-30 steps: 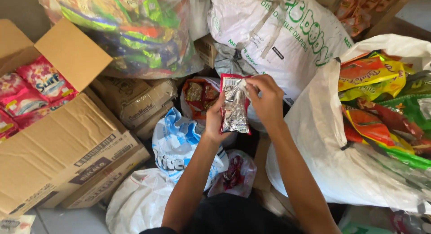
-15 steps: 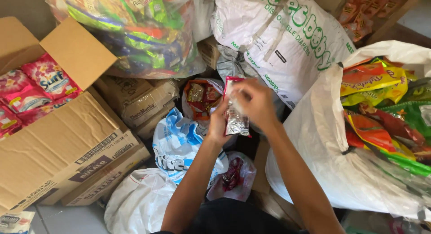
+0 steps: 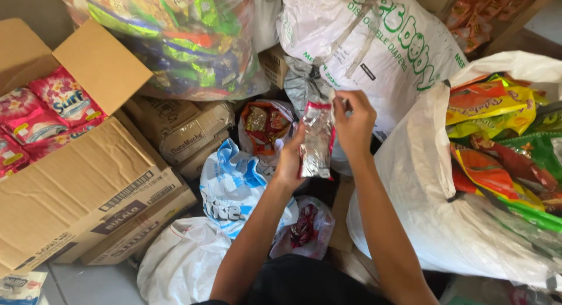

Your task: The person wipes and sorts various packaged grocery items, including laundry detergent sachets and snack packets, placing them into a cardboard box and rearranging items in larger white sacks.

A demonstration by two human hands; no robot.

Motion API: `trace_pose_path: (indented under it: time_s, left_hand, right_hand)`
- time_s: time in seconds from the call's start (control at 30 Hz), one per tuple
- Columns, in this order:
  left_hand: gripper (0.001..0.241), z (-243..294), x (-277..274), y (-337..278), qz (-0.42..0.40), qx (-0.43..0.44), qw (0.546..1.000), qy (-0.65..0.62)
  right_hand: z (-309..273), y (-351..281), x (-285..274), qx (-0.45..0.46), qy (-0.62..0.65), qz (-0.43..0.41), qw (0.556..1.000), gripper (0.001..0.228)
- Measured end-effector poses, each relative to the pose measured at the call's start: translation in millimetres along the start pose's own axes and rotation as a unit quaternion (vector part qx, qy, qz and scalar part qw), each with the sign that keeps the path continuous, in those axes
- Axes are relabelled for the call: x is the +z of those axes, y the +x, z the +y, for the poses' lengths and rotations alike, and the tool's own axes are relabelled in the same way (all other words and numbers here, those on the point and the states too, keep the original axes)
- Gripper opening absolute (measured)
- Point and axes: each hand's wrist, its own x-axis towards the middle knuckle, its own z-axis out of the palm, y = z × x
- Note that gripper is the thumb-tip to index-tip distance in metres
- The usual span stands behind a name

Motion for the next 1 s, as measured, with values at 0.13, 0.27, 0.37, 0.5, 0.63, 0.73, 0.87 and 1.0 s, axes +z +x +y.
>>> trace_pose_path:
  time_s: [0.13,0.27,0.37,0.5,0.63,0.73,0.87,1.0]
  left_hand:
    - [0.053,-9,-10,11,0.013,-0.024,0.998,-0.059]
    - [0.066,-18,-24,26,-0.025,-0.029,0.997,-0.066]
    - [0.062,-22,-26,42,-0.043,-0.023,0.997,-0.066]
    - [0.072,-20,-10,27,-0.082,-0.032,0.995,-0.045]
    - [0.059,0,-32,43,-0.082,-0.02,0.995,-0.049]
    - [0.057,16,-27,41,-0.05,0.057,0.991,-0.107]
    - [0.042,8,4,23,-0.055,0.023,0.987,-0.152]
    - [0.029,-2,-2,38,-0.12,0.034,0.971,-0.205]
  right_hand:
    - [-6,-11,-1,0.032,0.053,-0.006,0.998,0.019]
    - [-10,-15,-9,-0.004,0.043,0.037,0.998,0.007]
    - [-33,0,-9,-0.026,0.053,-0.004,0.998,0.01]
    - [-36,14,-4,-0.034,0.054,-0.028,0.998,0.014]
    - [-34,-37,2,-0.041,0.104,-0.135,0.985,0.013]
    - [-57,-55,-16,-0.018,0.163,-0.186,0.969,0.01]
    - [-36,-44,-13,-0.055,0.097,-0.163,0.98,0.015]
    - [-35,-30,-7,-0.048,0.067,-0.074,0.994,0.011]
